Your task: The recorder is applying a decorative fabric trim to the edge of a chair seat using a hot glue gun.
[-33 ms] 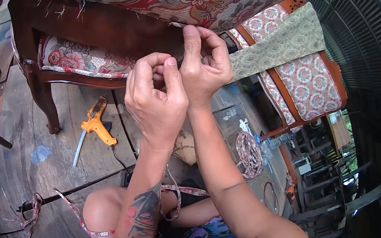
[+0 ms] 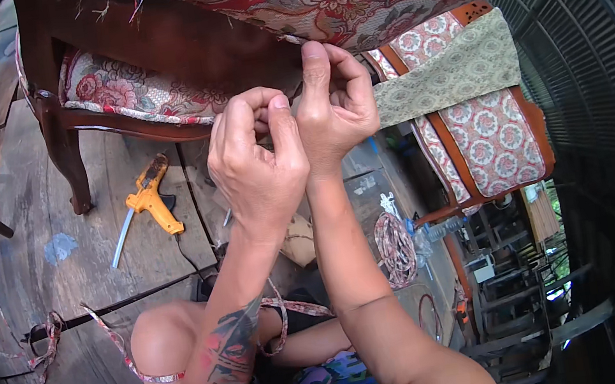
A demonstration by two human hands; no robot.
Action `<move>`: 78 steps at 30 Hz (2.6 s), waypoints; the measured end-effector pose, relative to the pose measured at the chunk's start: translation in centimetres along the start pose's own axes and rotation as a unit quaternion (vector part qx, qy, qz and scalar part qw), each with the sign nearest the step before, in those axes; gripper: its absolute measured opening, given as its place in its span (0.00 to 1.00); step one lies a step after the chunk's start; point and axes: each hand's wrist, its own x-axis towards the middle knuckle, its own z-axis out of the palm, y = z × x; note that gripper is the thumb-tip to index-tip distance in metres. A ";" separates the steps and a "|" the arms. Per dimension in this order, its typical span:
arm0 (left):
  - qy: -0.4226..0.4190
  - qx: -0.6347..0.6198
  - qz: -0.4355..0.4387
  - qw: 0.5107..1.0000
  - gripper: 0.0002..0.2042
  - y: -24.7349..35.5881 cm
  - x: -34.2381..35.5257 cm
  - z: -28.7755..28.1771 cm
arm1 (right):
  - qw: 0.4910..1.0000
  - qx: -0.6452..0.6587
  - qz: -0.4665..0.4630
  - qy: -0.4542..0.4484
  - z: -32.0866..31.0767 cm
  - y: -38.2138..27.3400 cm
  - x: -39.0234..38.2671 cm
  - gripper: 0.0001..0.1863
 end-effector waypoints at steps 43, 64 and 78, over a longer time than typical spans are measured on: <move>0.005 0.010 0.028 1.000 0.06 2.0 4.3 0.2 | 0.980 -0.105 -0.165 0.034 0.7 1.0 -0.1 0.11; 0.016 0.080 0.101 0.992 0.05 1.2 4.4 1.2 | 0.974 -0.023 -0.224 0.005 -0.4 1.9 1.0 0.10; 0.026 0.082 0.121 0.989 0.05 1.6 4.4 1.7 | 0.978 -0.018 -0.206 0.016 -0.2 1.6 1.3 0.09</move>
